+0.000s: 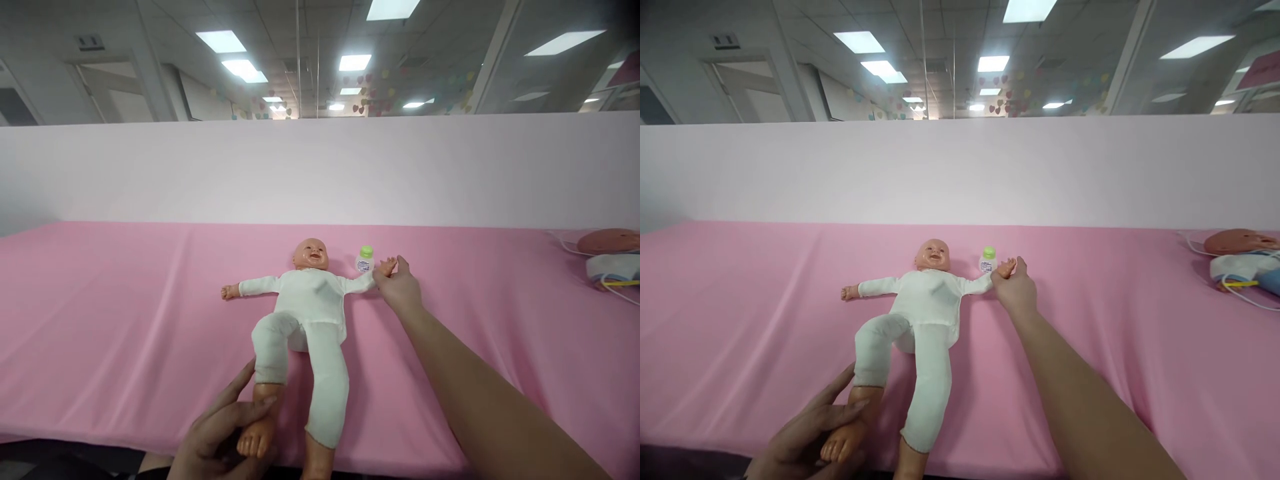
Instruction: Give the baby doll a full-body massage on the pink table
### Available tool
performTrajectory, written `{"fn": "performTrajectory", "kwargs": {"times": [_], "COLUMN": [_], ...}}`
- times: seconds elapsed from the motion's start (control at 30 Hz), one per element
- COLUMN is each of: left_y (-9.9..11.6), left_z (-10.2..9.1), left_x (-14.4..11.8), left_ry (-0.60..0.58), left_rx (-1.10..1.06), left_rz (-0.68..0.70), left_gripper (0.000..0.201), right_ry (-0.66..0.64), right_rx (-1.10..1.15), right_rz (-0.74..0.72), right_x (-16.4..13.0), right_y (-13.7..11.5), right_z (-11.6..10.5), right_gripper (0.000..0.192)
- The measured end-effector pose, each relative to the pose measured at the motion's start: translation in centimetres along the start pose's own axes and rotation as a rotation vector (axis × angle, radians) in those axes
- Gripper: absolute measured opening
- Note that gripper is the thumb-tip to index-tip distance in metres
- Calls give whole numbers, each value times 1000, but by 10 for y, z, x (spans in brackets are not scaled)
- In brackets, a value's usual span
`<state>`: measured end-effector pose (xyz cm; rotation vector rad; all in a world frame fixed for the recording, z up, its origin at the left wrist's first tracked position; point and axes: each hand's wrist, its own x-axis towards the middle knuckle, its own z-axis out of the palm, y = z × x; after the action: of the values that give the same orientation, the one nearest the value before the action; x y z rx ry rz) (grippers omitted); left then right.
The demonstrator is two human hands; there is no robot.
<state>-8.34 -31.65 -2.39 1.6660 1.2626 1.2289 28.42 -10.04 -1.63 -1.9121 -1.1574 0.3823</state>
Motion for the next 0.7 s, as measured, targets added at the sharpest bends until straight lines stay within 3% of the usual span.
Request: {"fn": "performTrajectory", "kwargs": {"times": [0.17,0.33,0.4,0.53,0.7], "left_y": [8,15,19,28,30], "left_z": [5,20,25,30,30], "left_x": [26,59,70,81,88], "left_ry": [37,98,87,23,-45], "left_rx": [-42,-99,-130,-149,-229], "left_rz": [21,88,102,68,-29], "left_gripper": [30,30,32,27,39], "right_ry": [93,-12,-41,-87,-143], "right_rx": [131,54,-28,-199,-254], "right_rz": [-254,-600,-729,-975,-1038], "right_x": [-27,-60,-68,-75,-75], "right_y": [-27,-45,-45,-43,-43], "right_z": [-3,12,21,35,37], "right_gripper": [81,32,21,25,32]}}
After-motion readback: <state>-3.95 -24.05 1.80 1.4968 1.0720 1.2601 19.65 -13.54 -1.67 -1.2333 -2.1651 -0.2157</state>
